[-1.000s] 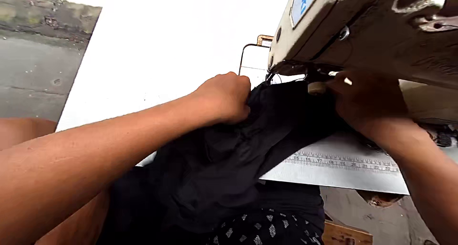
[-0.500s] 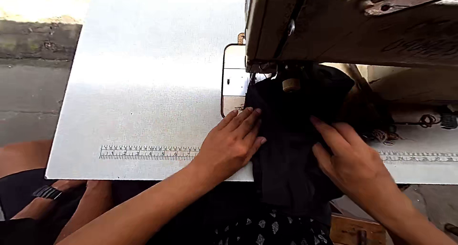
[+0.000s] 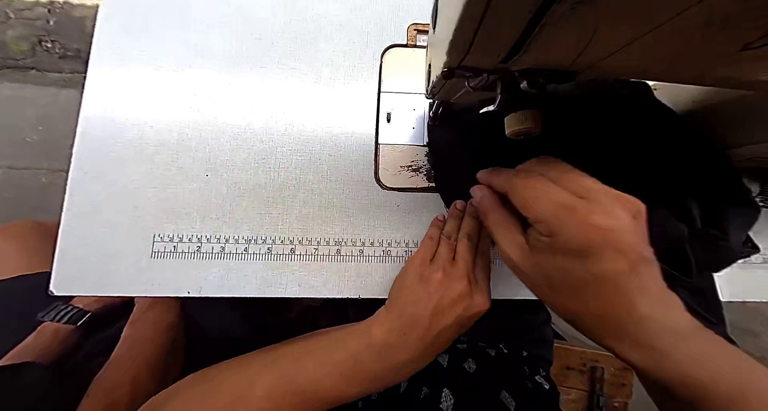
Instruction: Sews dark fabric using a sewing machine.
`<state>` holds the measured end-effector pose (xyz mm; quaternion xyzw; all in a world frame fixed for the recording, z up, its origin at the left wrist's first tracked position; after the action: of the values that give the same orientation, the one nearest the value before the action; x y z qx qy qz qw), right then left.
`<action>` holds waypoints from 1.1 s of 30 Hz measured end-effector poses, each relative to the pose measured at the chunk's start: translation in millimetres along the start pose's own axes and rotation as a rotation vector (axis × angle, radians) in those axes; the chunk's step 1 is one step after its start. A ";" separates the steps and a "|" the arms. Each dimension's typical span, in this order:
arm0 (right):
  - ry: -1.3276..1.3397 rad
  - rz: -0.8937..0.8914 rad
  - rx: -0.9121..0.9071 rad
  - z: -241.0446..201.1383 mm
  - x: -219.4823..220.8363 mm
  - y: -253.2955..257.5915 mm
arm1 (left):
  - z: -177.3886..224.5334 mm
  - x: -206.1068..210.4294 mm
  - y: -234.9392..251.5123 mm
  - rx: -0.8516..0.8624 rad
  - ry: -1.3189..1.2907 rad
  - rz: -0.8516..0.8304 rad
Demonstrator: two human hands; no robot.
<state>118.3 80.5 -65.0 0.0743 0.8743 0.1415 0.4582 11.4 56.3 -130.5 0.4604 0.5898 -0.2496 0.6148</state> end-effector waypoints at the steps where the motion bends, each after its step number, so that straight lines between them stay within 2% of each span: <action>1: 0.090 0.028 0.059 5.4 20.2 -0.4 | -0.6 -2.7 0.0 0.061 -0.031 0.022; 3: 0.206 0.015 0.219 25.5 50.6 -2.2 | -3.7 -10.1 -4.1 0.235 -0.115 0.021; 5: 0.234 0.006 0.315 38.0 59.1 -2.3 | -24.5 -18.0 -6.8 0.348 -0.227 0.044; 10: 0.306 -0.087 0.425 49.0 50.3 3.7 | -135.5 4.9 25.8 0.152 -0.405 -0.016; 12: 0.358 -0.124 0.471 50.7 46.9 7.4 | -154.1 17.1 43.9 0.150 -0.444 -0.020; 18: 0.414 -0.156 0.511 51.9 43.1 11.8 | -146.0 37.9 75.4 0.256 -0.446 -0.112; 22: 0.458 -0.058 0.536 54.6 44.9 5.8 | -151.8 39.5 81.6 0.240 -0.552 -0.254; 25: 0.427 0.026 0.451 53.6 47.2 6.1 | -153.6 38.6 84.9 0.250 -0.584 -0.343; 29: 0.437 -0.008 0.473 53.9 45.2 9.1 | -158.1 39.8 85.5 0.264 -0.645 -0.316; 33: 0.456 -0.032 0.480 54.9 44.3 9.5 | -162.4 40.3 82.1 0.192 -0.659 -0.273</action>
<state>138.2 110.9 -126.2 0.1329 0.9639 -0.0628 0.2222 8.0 242.6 -127.3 0.3279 0.3900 -0.5184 0.6868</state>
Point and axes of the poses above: each hand's wrist, its own y-axis towards the middle knuckle, its own x-axis out of the palm, z = x × y, the point moved 6 cm from there along y, towards the middle knuckle, and after that the axes turned 15 degrees about y, right-handed, at the moved point
